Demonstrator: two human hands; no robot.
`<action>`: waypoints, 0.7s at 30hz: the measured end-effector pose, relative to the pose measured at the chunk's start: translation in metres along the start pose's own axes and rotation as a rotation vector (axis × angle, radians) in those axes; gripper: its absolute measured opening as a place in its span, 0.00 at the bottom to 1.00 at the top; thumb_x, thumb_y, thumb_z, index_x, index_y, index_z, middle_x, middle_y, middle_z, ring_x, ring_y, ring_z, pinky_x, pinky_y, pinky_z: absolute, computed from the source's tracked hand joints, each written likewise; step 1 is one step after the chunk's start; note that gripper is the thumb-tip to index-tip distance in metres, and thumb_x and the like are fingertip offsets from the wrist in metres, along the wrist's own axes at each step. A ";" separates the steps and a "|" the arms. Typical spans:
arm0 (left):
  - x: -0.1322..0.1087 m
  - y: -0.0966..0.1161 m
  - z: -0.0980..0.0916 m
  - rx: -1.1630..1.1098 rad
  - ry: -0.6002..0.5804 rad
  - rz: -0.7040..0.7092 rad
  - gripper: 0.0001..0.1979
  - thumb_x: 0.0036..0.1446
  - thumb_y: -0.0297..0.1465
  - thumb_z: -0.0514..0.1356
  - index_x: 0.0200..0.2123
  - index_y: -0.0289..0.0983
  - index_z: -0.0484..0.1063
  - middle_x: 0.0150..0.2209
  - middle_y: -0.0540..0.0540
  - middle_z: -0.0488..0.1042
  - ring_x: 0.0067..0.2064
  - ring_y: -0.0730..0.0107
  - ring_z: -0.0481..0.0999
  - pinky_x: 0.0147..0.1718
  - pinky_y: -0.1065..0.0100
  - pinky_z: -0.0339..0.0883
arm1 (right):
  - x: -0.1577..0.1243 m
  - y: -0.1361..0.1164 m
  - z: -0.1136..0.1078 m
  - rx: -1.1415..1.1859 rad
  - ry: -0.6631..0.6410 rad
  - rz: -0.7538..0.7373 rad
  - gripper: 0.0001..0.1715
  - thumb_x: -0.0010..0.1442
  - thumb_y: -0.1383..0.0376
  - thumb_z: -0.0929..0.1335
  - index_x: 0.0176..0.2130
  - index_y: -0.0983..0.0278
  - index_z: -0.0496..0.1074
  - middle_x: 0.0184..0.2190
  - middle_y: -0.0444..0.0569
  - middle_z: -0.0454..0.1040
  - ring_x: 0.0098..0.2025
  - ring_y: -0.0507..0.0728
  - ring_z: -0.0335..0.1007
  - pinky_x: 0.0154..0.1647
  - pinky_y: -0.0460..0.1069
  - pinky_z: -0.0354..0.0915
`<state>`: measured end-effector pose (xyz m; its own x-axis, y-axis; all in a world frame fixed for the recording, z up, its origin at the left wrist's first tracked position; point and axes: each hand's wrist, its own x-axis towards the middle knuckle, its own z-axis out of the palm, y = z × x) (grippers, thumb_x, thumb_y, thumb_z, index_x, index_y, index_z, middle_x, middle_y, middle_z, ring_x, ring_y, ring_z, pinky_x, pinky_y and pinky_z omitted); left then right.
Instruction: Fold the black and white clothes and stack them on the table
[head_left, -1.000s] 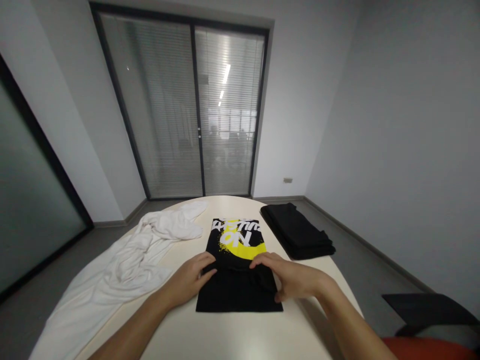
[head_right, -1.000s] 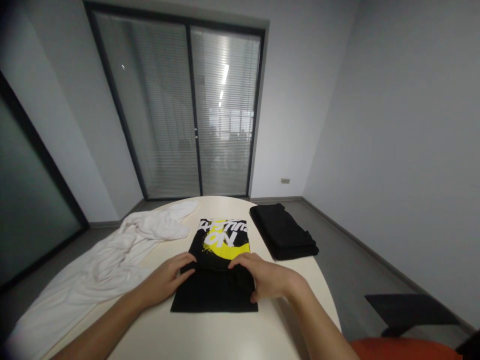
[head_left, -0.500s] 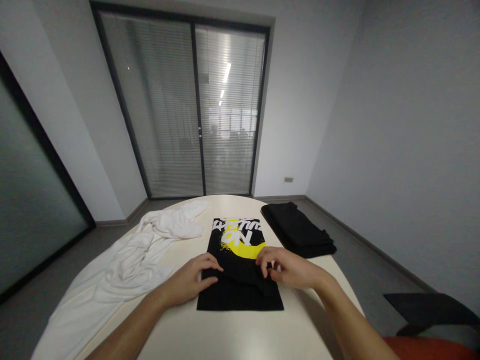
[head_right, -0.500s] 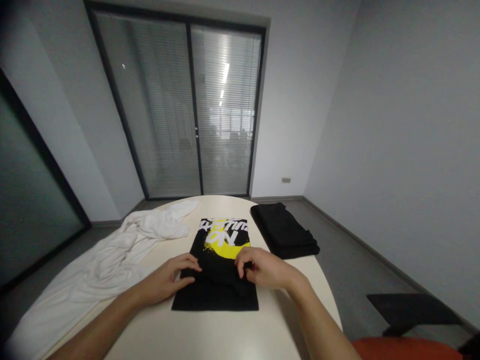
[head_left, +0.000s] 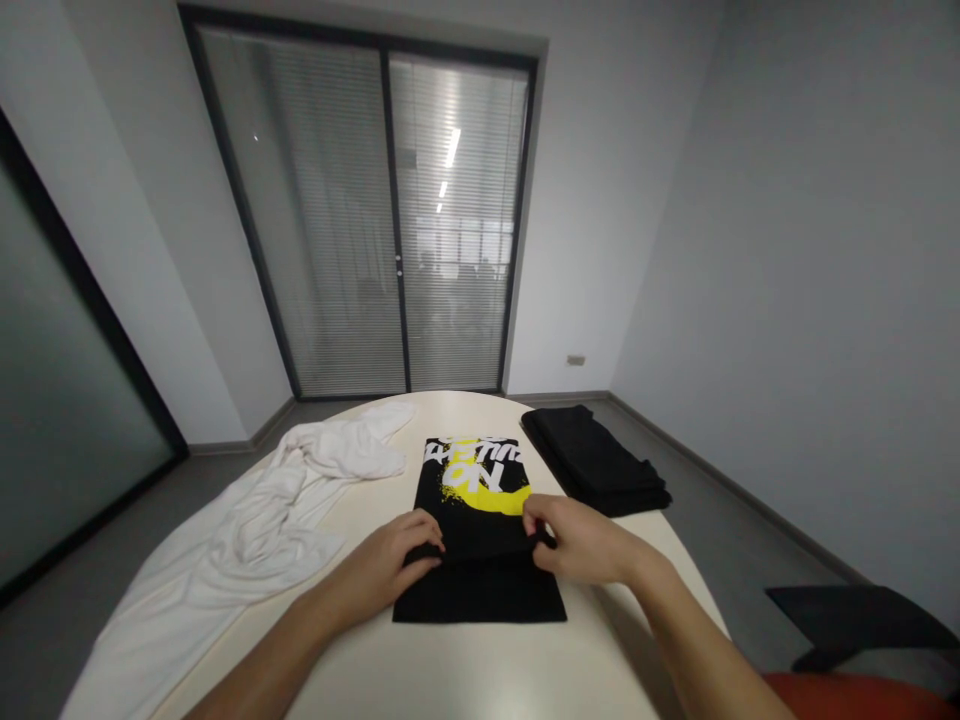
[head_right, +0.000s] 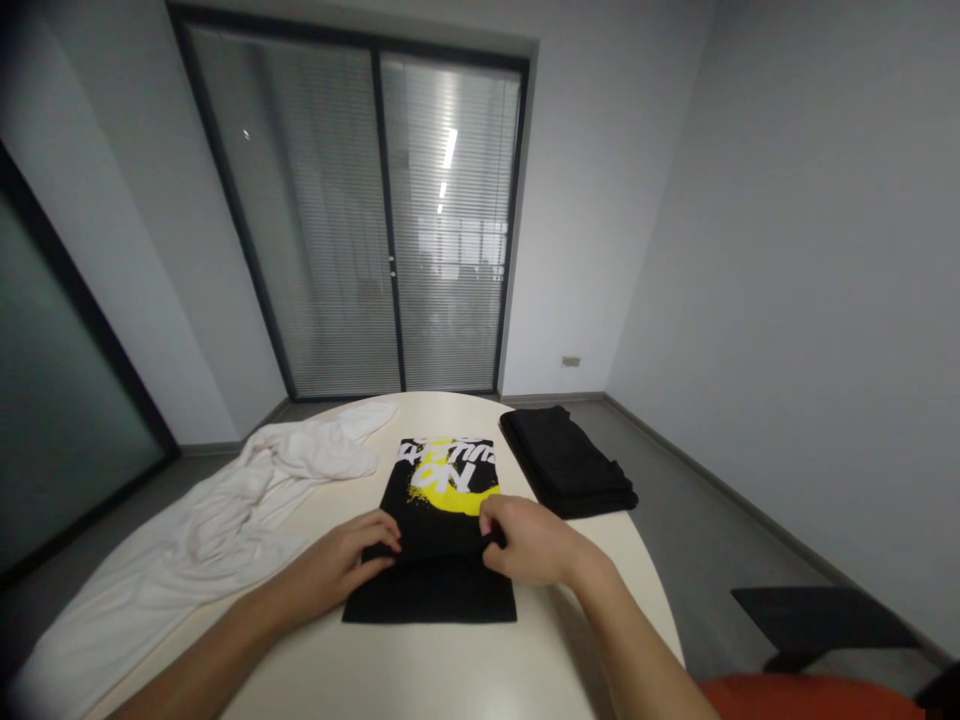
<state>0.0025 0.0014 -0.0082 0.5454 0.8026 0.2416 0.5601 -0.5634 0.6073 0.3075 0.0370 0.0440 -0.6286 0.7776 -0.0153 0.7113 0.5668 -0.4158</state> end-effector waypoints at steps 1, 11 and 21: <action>0.000 0.000 0.000 0.005 -0.011 0.003 0.06 0.63 0.27 0.57 0.41 0.41 0.73 0.48 0.47 0.72 0.49 0.67 0.73 0.51 0.66 0.65 | -0.001 -0.001 -0.002 -0.010 0.016 -0.010 0.12 0.49 0.71 0.66 0.36 0.62 0.68 0.32 0.44 0.70 0.31 0.52 0.62 0.31 0.46 0.53; 0.002 0.005 0.000 0.020 0.059 -0.028 0.09 0.66 0.30 0.53 0.45 0.42 0.71 0.45 0.46 0.75 0.47 0.65 0.74 0.49 0.65 0.66 | 0.002 -0.002 0.003 -0.087 -0.011 -0.124 0.12 0.56 0.70 0.66 0.40 0.60 0.75 0.47 0.47 0.73 0.45 0.57 0.72 0.45 0.49 0.63; 0.002 -0.003 0.002 0.017 0.121 -0.096 0.09 0.66 0.32 0.54 0.46 0.41 0.72 0.46 0.45 0.76 0.48 0.63 0.75 0.49 0.65 0.66 | 0.013 -0.010 0.009 -0.196 0.067 -0.249 0.07 0.54 0.69 0.71 0.35 0.62 0.77 0.47 0.51 0.73 0.49 0.60 0.68 0.53 0.54 0.61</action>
<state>0.0038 0.0044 -0.0111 0.4103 0.8703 0.2725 0.6171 -0.4850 0.6196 0.2895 0.0396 0.0400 -0.7732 0.6212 0.1274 0.5896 0.7782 -0.2162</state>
